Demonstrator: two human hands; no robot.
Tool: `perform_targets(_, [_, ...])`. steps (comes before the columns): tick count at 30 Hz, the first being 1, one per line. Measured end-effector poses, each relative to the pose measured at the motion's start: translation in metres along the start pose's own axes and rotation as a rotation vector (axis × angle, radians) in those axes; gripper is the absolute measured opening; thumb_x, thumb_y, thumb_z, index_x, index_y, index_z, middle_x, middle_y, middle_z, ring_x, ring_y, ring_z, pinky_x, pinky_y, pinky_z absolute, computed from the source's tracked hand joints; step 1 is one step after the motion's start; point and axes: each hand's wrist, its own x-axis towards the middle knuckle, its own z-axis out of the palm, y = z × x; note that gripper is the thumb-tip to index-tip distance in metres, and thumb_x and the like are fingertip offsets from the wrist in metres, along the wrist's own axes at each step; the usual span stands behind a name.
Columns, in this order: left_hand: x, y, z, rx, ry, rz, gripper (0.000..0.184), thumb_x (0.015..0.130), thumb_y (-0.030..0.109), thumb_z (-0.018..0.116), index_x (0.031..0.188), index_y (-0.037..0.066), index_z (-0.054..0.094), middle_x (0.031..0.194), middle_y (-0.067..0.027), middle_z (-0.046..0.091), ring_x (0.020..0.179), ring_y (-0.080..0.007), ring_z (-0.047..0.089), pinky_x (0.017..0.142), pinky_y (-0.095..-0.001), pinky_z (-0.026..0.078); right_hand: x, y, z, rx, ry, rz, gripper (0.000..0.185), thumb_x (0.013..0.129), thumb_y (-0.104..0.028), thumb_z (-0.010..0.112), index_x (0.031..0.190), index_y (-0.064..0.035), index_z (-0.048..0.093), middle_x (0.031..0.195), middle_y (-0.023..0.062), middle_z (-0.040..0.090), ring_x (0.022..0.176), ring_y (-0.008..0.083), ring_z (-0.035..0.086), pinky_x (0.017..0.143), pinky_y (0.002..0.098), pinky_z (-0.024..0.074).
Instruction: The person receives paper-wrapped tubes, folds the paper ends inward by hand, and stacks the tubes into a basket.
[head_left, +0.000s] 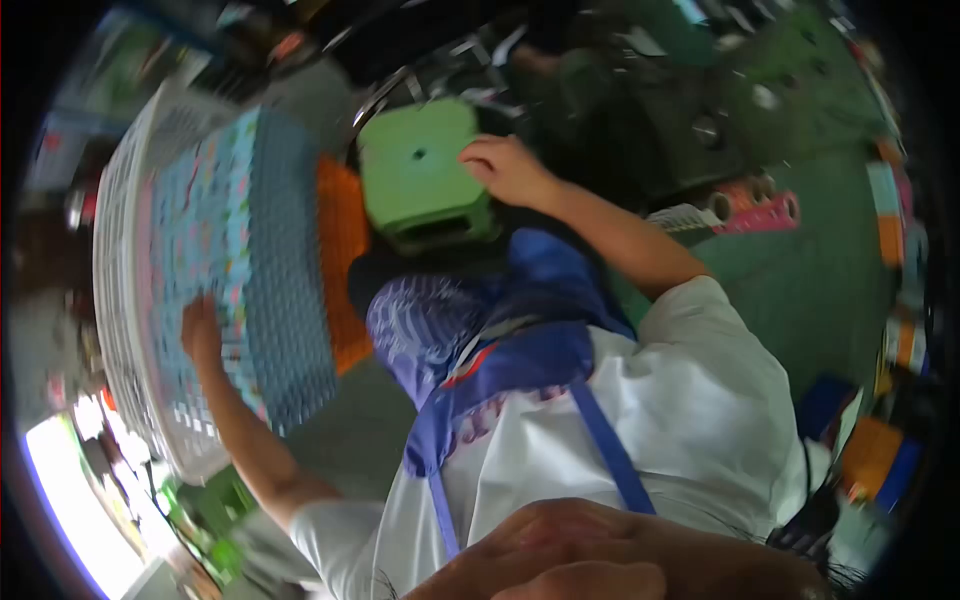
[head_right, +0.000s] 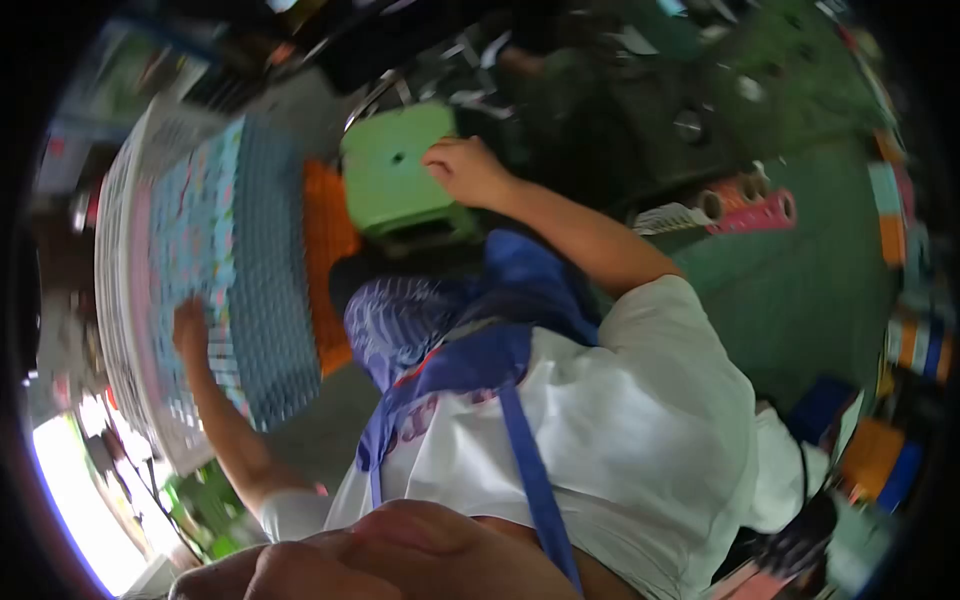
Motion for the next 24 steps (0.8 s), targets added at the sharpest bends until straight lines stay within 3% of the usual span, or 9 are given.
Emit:
perform_targets(4, [0.001,0.008,-0.016,0.075,0.052,0.112,0.049,0.105,0.048,0.039,0.123,0.011,0.066,0.128,-0.0149,0.060,0.120,-0.0369,0.056,0.098,-0.0489,0.045,-0.001,-0.002,-0.098,-0.289,0.402,-0.218,0.011,0.085,-0.008,0.064,0.094,-0.0049,0.069,0.086,0.0138,0.066,0.083,0.0348,0.065,0.073,0.0452,0.0512])
perform_targets(7, [0.003,0.017,-0.020,-0.042,0.027,-0.049,0.048,0.103,0.049,0.041,0.118,0.009,0.065,0.126,-0.0145,0.060,0.118,-0.0382,0.057,0.096,-0.0499,0.045,0.000,0.026,-0.198,-0.627,0.637,-0.349,0.016,0.084,-0.008,0.066,0.098,-0.0035,0.068,0.091,0.0156,0.067,0.084,0.0373,0.065,0.073,0.0471,0.0523])
perform_targets(9, [-0.001,0.025,-0.030,-0.027,-0.006,-0.102,0.043,0.102,0.049,0.045,0.116,0.014,0.064,0.124,-0.0102,0.061,0.116,-0.0352,0.058,0.093,-0.0512,0.046,0.001,0.046,-0.261,-1.018,0.695,-0.007,0.031,0.087,-0.025,0.070,0.109,-0.0037,0.070,0.100,0.0175,0.070,0.093,0.0384,0.067,0.078,0.0481,0.0536])
perform_targets(11, [0.000,0.030,-0.032,-0.022,-0.021,-0.139,0.040,0.101,0.049,0.047,0.115,0.016,0.063,0.123,-0.0081,0.061,0.116,-0.0338,0.059,0.092,-0.0518,0.047,0.004,0.063,-0.321,-1.376,0.652,0.148,0.021,0.095,-0.019,0.065,0.084,-0.0011,0.065,0.068,0.0111,0.054,0.063,0.0282,0.053,0.065,0.0422,0.0499])
perform_targets(13, [0.002,0.028,-0.028,-0.055,-0.003,-0.150,0.040,0.101,0.050,0.047,0.114,0.015,0.063,0.121,-0.0075,0.061,0.114,-0.0343,0.059,0.091,-0.0523,0.046,-0.015,0.131,-0.389,-0.674,0.464,0.005,0.021,0.090,-0.019,0.073,0.096,0.0011,0.071,0.077,0.0073,0.064,0.072,0.0241,0.062,0.073,0.0394,0.0534])
perform_targets(14, [0.002,0.029,-0.026,-0.074,0.007,-0.160,0.041,0.101,0.050,0.047,0.113,0.014,0.062,0.120,-0.0073,0.061,0.113,-0.0345,0.059,0.091,-0.0526,0.046,0.017,0.232,-0.412,-0.674,0.461,-0.004,0.021,0.090,-0.019,0.073,0.096,0.0011,0.071,0.077,0.0073,0.064,0.072,0.0241,0.062,0.073,0.0394,0.0534])
perform_targets(16, [0.000,0.035,-0.029,-0.078,0.002,-0.179,0.043,0.101,0.050,0.046,0.115,0.013,0.063,0.122,-0.0089,0.060,0.114,-0.0353,0.059,0.092,-0.0513,0.046,0.003,0.367,-0.432,-0.939,0.185,0.644,0.055,0.084,-0.048,0.075,0.116,-0.0031,0.070,0.110,0.0189,0.072,0.101,0.0355,0.070,0.083,0.0461,0.0540])
perform_targets(23, [0.014,-0.041,0.035,-0.059,-0.022,-0.251,0.046,0.099,0.050,0.048,0.124,0.014,0.063,0.129,-0.0098,0.060,0.120,-0.0347,0.057,0.099,-0.0526,0.043,-0.053,0.259,-0.429,-0.701,0.054,0.770,0.072,0.077,-0.063,0.076,0.115,-0.0019,0.071,0.098,0.0128,0.073,0.084,0.0210,0.066,0.079,0.0401,0.0531])
perform_targets(24, [0.034,-0.076,0.072,0.377,0.122,0.230,0.056,0.100,0.051,0.047,0.132,0.007,0.060,0.143,-0.0164,0.055,0.131,-0.0340,0.052,0.109,-0.0487,0.041,-0.081,0.263,-0.434,-0.468,0.066,0.773,0.074,0.077,-0.064,0.076,0.116,-0.0010,0.071,0.100,0.0125,0.073,0.086,0.0210,0.066,0.080,0.0409,0.0533])
